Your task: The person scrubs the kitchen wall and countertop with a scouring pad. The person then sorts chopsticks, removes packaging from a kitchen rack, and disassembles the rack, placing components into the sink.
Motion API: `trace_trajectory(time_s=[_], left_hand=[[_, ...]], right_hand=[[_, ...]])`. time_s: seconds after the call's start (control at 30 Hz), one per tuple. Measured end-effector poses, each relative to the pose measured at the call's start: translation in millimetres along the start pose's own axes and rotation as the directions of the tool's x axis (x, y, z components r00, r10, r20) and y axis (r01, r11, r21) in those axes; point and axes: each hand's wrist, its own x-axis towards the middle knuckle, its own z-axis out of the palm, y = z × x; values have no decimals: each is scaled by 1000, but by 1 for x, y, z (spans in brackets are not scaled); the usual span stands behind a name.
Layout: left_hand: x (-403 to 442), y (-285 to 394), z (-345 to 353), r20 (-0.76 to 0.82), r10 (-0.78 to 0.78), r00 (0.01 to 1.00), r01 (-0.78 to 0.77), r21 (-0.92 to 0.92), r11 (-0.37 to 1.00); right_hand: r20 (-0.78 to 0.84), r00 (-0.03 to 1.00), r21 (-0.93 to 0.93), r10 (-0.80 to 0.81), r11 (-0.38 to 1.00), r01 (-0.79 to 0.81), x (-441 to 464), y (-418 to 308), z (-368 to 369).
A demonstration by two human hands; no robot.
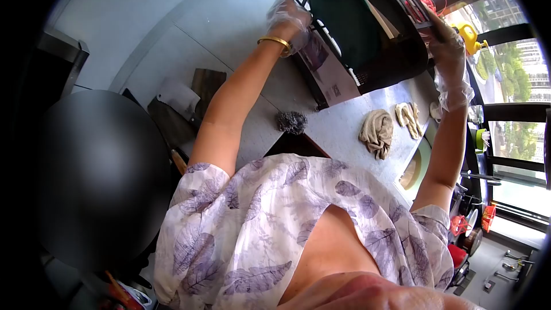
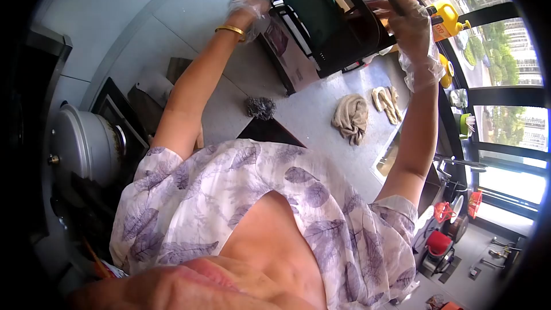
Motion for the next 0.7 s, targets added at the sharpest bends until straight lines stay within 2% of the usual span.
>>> trace_trajectory(time_s=[0.07, 0.1, 0.13, 0.17, 0.2, 0.23, 0.27, 0.3, 0.37, 0.4, 0.5, 0.53, 0.63, 0.67, 0.7], left_hand=[[5, 6, -6, -136, 24, 990, -15, 64, 998], [7, 7, -8, -196, 37, 980, -19, 95, 995], [18, 6, -9, -126, 10, 992, 5, 120, 993], [38, -2, -3, -37, 82, 996, -69, 260, 963], [62, -13, 4, 62, 142, 988, -155, 388, 909], [75, -21, 6, 167, 188, 968, -247, 497, 832], [68, -16, -8, 211, 126, 969, -222, 534, 816], [62, -9, -24, 417, 185, 890, -436, 660, 612], [57, -13, -22, 155, 167, 974, -218, 420, 881], [69, -20, -20, 247, 206, 947, -312, 546, 778], [104, -51, 10, 110, 109, 988, -137, 292, 947], [111, -60, 9, 222, 372, 901, -428, 594, 681], [72, -34, -12, 148, 270, 951, -308, 459, 833], [57, -37, -16, 164, 237, 958, -261, 139, 955], [41, -44, -21, 190, 210, 959, -173, -194, 966]], right_hand=[[12, 1000, -62, -20, 998, 21, -2, -16, 0], [16, 1000, -31, -27, 999, 27, -2, -20, 0], [21, 999, 1, -33, 999, 33, -3, -21, -2], [28, 999, 35, -32, 999, 31, -5, -22, -1], [2, 999, -8, -42, 999, 42, -5, -21, 0], [-10, 998, 10, 58, 998, -58, -2, 7, -7], [-8, 999, -23, 43, 999, -44, -2, 8, -7], [-6, 999, -58, 33, 998, -33, -2, 3, -6], [-23, 1000, -44, 7, 999, -8, -4, 2, -5], [-26, 1000, -6, -5, 1000, 5, -3, 6, -4], [2, 999, 77, -39, 996, 38, -5, 19, -9], [-6, 999, 72, -33, 997, 34, -7, 20, -9], [-37, 999, -27, 32, 999, -33, -10, 14, -8], [-41, 999, -48, 29, 998, -31, -10, 15, -8], [-46, 999, -68, 26, 997, -29, -9, 13, -9]])
